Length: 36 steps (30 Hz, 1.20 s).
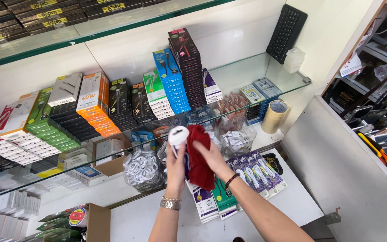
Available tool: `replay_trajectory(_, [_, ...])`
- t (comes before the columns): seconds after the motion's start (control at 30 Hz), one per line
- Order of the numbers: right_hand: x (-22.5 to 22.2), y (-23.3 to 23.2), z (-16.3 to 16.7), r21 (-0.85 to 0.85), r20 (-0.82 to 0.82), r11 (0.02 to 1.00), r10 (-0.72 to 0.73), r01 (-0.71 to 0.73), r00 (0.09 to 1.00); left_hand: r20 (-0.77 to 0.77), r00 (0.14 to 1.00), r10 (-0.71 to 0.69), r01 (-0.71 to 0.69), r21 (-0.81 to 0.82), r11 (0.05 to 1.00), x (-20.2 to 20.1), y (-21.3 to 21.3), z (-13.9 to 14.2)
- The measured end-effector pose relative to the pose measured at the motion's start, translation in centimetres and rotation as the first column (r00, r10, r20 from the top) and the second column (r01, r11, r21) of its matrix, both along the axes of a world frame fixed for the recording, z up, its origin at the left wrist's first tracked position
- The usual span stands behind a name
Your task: The person wipes packaged electronics products, including boxed cables and chargers, with a red cloth one at a time at a glass display shelf, then places the wiped packages back onto the shelf and stacks them in rows.
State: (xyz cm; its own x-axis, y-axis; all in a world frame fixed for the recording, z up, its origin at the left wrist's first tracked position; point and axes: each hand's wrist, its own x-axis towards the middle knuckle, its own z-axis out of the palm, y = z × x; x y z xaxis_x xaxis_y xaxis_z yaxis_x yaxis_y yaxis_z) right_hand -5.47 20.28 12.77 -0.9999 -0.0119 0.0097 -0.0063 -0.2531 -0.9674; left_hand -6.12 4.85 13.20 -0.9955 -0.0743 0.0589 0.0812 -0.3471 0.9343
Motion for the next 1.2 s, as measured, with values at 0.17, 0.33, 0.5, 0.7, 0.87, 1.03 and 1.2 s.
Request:
replay_trajectory(0.17, [1.3, 0.7, 0.5, 0.395, -0.109, 0.901, 0.24, -0.18, 0.965, 0.193, 0.981, 0.028, -0.102, 0.385, 0.917, -1.6, -1.8, 0.2])
replay_trajectory(0.33, [-0.5, 0.8, 2.9, 0.342, -0.071, 0.934, 0.137, -0.105, 0.988, 0.159, 0.981, -0.106, 0.013, 0.5, 0.866, -1.4, 0.3, -1.6])
replay_trajectory(0.5, [0.2, 0.8, 2.8, 0.47, 0.013, 0.828, 0.339, -0.305, 0.941, 0.187, 0.979, 0.084, -0.174, 0.541, 0.823, -2.6, -2.0, -1.8])
replay_trajectory(0.7, [-0.8, 0.1, 2.1, 0.462, -0.021, 0.864, 0.238, -0.201, 0.971, 0.155, 0.984, 0.09, -0.161, 0.538, 0.827, -2.5, -1.5, -1.3])
replay_trajectory(0.87, [0.4, 1.8, 3.7, 0.675, -0.055, 0.712, 0.31, -0.194, 0.949, 0.26, 0.949, 0.178, -0.303, 0.597, 0.743, -1.7, -5.3, -1.0])
replay_trajectory(1.03, [0.1, -3.0, 5.3, 0.639, -0.57, 0.72, 0.207, 0.27, 0.795, 0.216, 0.974, -0.07, -0.11, 0.718, 0.687, -1.9, -0.1, -3.5])
replay_trajectory(1.2, [2.9, -2.2, 3.9, 0.796, -0.454, 0.581, 0.386, 0.171, 0.803, 0.188, 0.982, -0.006, -0.117, 0.637, 0.762, -3.8, -4.5, -3.8])
